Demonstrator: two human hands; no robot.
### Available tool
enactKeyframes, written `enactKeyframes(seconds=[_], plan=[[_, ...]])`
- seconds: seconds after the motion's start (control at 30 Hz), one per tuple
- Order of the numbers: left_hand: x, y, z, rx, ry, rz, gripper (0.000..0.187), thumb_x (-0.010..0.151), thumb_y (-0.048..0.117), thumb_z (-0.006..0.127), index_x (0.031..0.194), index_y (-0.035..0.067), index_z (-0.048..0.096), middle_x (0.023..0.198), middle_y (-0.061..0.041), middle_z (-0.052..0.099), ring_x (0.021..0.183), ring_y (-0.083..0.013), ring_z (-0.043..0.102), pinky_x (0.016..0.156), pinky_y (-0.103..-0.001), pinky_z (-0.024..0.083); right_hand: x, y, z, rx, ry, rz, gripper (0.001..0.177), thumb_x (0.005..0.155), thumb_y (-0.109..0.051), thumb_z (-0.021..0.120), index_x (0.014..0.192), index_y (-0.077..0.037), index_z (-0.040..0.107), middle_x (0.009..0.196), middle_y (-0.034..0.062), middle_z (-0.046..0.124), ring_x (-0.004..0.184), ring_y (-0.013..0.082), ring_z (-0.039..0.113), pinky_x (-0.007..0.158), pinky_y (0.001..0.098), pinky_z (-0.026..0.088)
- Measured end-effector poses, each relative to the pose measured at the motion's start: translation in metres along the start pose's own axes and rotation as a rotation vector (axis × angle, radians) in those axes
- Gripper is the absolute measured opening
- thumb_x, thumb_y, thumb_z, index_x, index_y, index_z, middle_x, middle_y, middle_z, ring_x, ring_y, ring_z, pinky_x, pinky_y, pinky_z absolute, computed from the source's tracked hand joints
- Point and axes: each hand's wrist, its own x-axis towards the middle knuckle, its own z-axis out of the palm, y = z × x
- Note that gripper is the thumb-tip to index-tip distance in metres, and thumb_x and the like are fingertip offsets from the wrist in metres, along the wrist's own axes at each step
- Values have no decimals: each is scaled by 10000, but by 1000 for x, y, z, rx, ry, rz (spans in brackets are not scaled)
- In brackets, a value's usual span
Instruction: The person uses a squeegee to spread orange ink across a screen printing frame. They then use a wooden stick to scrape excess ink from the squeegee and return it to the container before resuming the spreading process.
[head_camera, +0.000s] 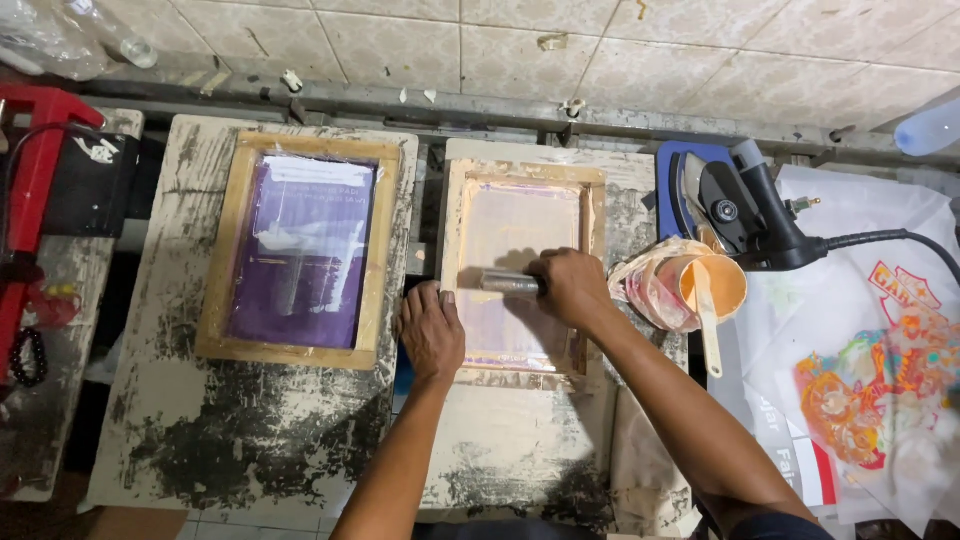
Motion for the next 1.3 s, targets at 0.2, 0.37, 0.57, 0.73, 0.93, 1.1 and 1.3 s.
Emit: enactKeyframes(seconds=[0.2, 0.37, 0.57, 0.73, 0.93, 1.1, 1.3], plan=[[-4, 7, -11, -42, -4, -6, 387, 1129, 400, 286, 1248, 135, 541, 1121, -102, 540, 1070, -337, 577, 929, -511, 459, 39, -4, 16, -54, 550, -89, 99, 800, -152, 735, 874, -205, 772, 752, 15, 690, 736, 258, 702, 637, 384, 583], [-2, 3, -7, -68, -8, -25, 405, 1132, 416, 279, 1238, 136, 551, 1114, -109, 558, 1063, -339, 592, 930, -514, 472, -26, -30, 0, 34, 419, -114, 63, 815, -190, 692, 843, -211, 745, 765, 16, 666, 768, 269, 676, 648, 400, 574], [-2, -1, -4, -70, -38, -33, 402, 1134, 412, 269, 1250, 141, 544, 1108, -102, 547, 1038, -316, 587, 919, -489, 477, 31, 12, -19, 24, 280, 37, 181, 713, -146, 773, 886, -201, 770, 815, 19, 704, 823, 291, 710, 717, 435, 606], [-1, 6, -13, -74, -45, -21, 399, 1141, 387, 262, 1260, 122, 534, 1110, -111, 541, 1022, -307, 585, 918, -487, 479, 100, 35, -3, -24, 303, 70, 182, 659, -206, 776, 837, -195, 742, 772, 28, 715, 777, 305, 731, 705, 473, 610], [0, 7, -17, -80, -43, -14, 395, 1140, 375, 268, 1266, 106, 528, 1112, -129, 541, 1048, -328, 583, 934, -504, 469, 70, 16, -2, -49, 166, 13, 163, 661, -191, 781, 819, -164, 754, 750, 50, 726, 796, 310, 755, 730, 463, 619], [-4, 5, -15, -42, -63, -2, 401, 1140, 385, 265, 1269, 107, 524, 1119, -114, 529, 1049, -312, 572, 935, -501, 458, 8, -11, -1, -14, 95, -47, 130, 655, -181, 763, 775, -139, 734, 735, 64, 716, 791, 324, 746, 714, 470, 619], [-4, 2, -11, -60, -30, -8, 379, 1136, 370, 290, 1285, 117, 530, 1152, -122, 543, 1080, -330, 573, 953, -512, 455, -14, -13, 11, -10, 17, -57, 136, 622, -191, 755, 757, -192, 752, 721, 1, 715, 760, 284, 746, 703, 437, 617]])
